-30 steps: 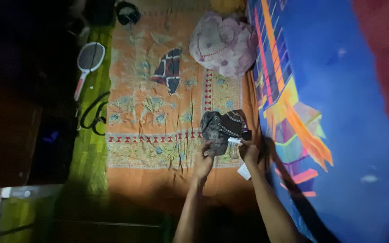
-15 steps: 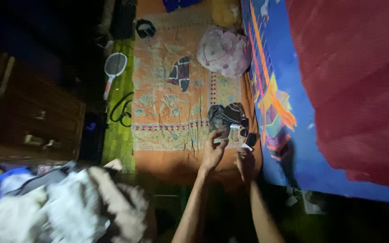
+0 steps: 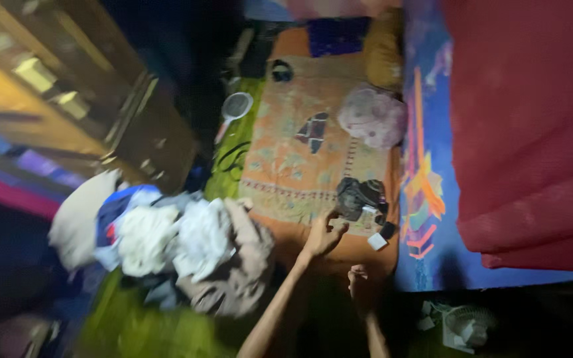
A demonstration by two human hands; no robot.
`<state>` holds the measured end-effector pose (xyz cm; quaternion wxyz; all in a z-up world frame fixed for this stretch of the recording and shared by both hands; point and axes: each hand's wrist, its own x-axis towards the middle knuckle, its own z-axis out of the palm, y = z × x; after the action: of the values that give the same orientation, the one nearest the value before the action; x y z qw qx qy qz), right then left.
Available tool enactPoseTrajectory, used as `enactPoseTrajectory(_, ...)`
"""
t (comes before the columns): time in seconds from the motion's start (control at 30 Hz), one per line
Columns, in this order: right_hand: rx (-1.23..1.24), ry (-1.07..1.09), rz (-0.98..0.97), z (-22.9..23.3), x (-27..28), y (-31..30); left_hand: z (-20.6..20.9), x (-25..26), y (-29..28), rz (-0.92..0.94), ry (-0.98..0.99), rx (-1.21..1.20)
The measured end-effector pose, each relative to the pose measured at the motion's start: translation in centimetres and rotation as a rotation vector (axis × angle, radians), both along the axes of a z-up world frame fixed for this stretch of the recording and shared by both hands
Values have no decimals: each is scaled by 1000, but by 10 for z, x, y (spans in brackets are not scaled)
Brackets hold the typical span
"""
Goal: The person sorts through a pile of clothes and miscellaneous items on a bed, picking up and placing down various objects including a phone, a small box, and folded garments. The person moves items from a central pile to a separate area on the bed.
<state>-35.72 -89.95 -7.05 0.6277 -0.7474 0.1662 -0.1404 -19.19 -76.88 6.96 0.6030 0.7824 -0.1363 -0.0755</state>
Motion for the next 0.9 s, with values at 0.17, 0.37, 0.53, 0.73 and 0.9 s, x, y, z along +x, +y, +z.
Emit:
enactPoseTrajectory(0.17,-3,-88,140,33,-17,28,41,-33,69,70,-112,117)
enactPoseTrajectory(0.37,-13,-212,340,63,-2,99,61,-66,182,276,-390,95)
enactPoseTrajectory(0.53,-168,-259,485,103,16,182,74,-98,266,446,-405,155)
enactPoseTrajectory(0.73,-135,-235,608,147,34,285,72,-140,368,632,-266,162)
enactPoseTrajectory(0.9,-173,-121,569,157,44,365,74,-152,471,755,-255,131)
